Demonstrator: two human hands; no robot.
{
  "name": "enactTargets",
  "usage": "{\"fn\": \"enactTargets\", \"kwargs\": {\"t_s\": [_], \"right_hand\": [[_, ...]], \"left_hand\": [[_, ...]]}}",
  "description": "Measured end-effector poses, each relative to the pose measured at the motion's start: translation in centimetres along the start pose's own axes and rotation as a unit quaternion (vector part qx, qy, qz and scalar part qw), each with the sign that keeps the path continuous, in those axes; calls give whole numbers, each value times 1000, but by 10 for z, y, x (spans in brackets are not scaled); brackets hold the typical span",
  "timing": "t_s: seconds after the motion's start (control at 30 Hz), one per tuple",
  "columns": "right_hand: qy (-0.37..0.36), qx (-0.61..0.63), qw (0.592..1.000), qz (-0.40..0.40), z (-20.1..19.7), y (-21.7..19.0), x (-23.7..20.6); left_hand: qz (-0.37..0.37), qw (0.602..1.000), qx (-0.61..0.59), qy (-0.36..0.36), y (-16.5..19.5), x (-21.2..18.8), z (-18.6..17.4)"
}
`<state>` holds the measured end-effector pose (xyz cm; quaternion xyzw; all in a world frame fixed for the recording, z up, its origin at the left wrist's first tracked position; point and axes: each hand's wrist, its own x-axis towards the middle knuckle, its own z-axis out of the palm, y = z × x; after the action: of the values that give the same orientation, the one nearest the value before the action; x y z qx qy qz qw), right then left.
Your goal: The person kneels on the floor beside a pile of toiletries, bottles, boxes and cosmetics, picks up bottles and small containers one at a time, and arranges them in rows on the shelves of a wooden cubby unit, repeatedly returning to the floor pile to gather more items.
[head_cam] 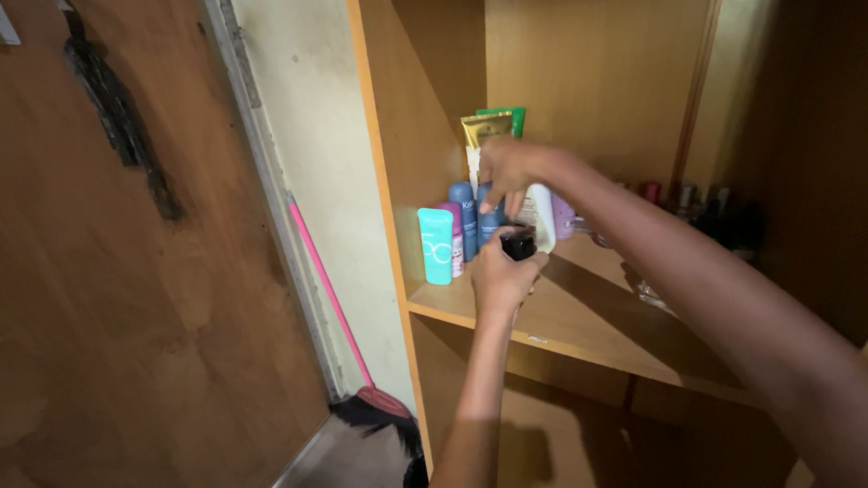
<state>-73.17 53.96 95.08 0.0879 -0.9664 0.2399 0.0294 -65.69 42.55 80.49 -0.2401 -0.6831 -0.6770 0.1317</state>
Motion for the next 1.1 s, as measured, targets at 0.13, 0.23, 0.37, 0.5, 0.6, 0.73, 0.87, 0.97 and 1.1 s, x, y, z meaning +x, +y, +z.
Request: {"fn": "enactTargets", "kwargs": {"t_s": [0.13, 0.23, 0.37, 0.5, 0.6, 0.73, 0.87, 0.97, 1.1], "right_hand": [[242, -20, 969, 37, -31, 12, -33], [414, -255, 868, -100, -36, 26, -44], [166, -27, 985, -27, -32, 41, -37], [141, -102, 981, -83, -34, 50, -27], [75, -117, 990, -24, -40, 47, -33], [56, -126, 988, 74, -49, 31, -46], [154, -257, 946, 124, -44, 22, -43], [262, -269, 925, 66, -29, 24, -29], [333, -195, 922, 40, -5, 21, 0]], "left_hand": [[-20, 1000, -12, 8, -3, 0, 0], [-20, 1000, -7, 7, -5, 1, 2], [-18, 1000, -17, -4, -5, 3, 4], [-30, 999, -34, -17, -5, 3, 3], [-8, 999, -29, -18, -7, 3, 3], [-5, 999, -50, -21, -9, 3, 5], [-9, 998, -61, -28, -9, 4, 7], [-4, 998, -48, -29, -8, 4, 5], [-40, 999, -11, -25, -4, 3, 3]]}}
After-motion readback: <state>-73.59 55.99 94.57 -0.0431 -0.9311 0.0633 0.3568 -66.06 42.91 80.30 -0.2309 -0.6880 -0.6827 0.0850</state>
